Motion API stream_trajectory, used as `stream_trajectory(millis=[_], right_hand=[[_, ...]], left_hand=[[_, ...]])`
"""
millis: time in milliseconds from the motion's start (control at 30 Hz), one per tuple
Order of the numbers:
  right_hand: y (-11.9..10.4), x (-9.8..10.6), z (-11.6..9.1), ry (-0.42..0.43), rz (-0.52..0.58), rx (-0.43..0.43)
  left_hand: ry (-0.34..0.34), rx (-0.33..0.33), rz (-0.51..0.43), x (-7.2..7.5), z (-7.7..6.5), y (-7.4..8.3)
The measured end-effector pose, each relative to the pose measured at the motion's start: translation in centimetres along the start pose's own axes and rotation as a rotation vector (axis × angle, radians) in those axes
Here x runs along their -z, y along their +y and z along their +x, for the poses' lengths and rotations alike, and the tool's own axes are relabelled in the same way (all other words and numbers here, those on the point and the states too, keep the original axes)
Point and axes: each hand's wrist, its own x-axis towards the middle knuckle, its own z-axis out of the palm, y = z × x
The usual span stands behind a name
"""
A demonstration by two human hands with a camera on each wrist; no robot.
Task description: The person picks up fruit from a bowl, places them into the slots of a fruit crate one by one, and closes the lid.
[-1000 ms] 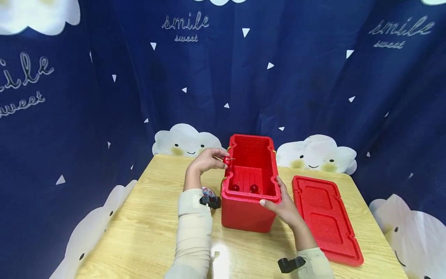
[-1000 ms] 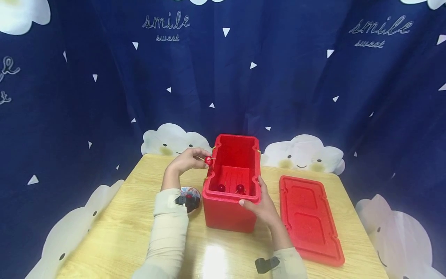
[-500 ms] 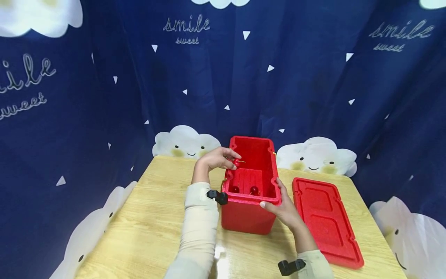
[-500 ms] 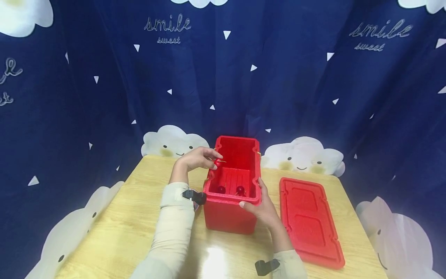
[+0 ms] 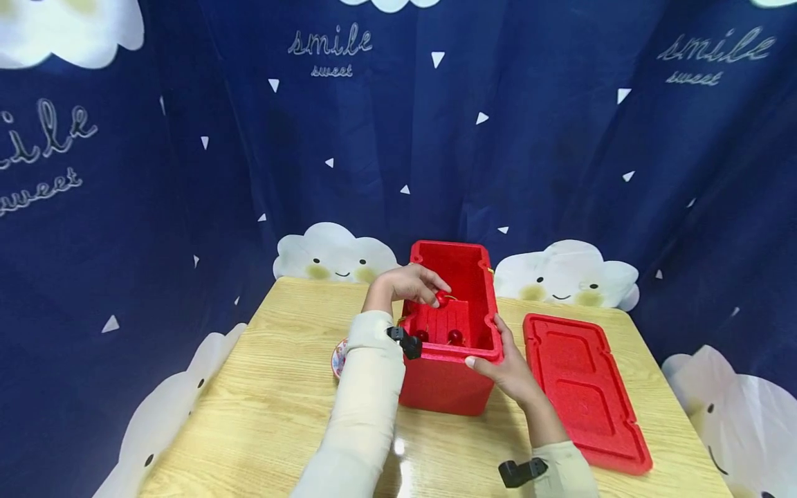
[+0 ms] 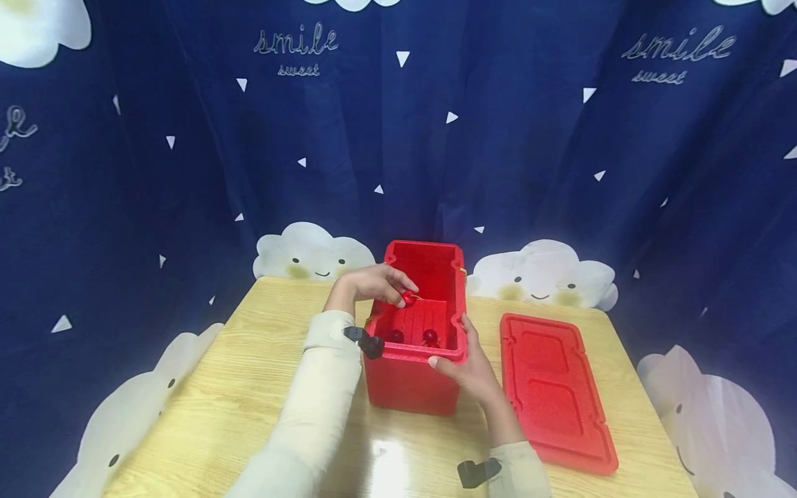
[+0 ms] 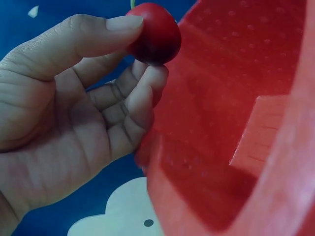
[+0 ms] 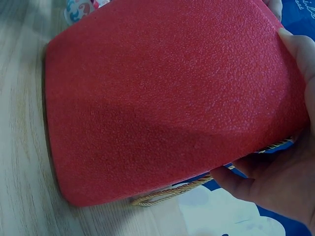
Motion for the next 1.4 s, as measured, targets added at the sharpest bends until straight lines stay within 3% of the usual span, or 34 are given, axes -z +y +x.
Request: stream_trajectory(millis=[133, 500, 733, 900, 1133, 1400], right_hand=[[0.0, 0.0, 0.0, -0.004, 0.012, -0.004], [-0.1, 0.1, -0.1, 0.010, -0.009, -0.007], [0.1, 0.2, -0.1, 0.012, -0.004, -0.021], [0.0, 0.2, 0.2, -0.003, 0.005, -0.058], [-0.4, 0.1, 0.0, 0.011, -0.024, -0.043], [-0.3, 0.1, -0.1, 0.024, -0.032, -0.041]], left_hand=[[-0.047, 0.029, 0.015, -0.4, 0.7, 0.4], [-0.113, 0.119, -0.066, -1.3, 1.9, 0.5], [-0.091, 0.084, -0.042, -1.5, 1.7, 0.3], [0.002, 0.011, 0.002, -1.3, 0.3, 0.0], [0.171, -0.082, 0.061, -1.4, -2.4, -0.5], [0.326, -0.181, 0.020, -2.4, -4.6, -2.2]])
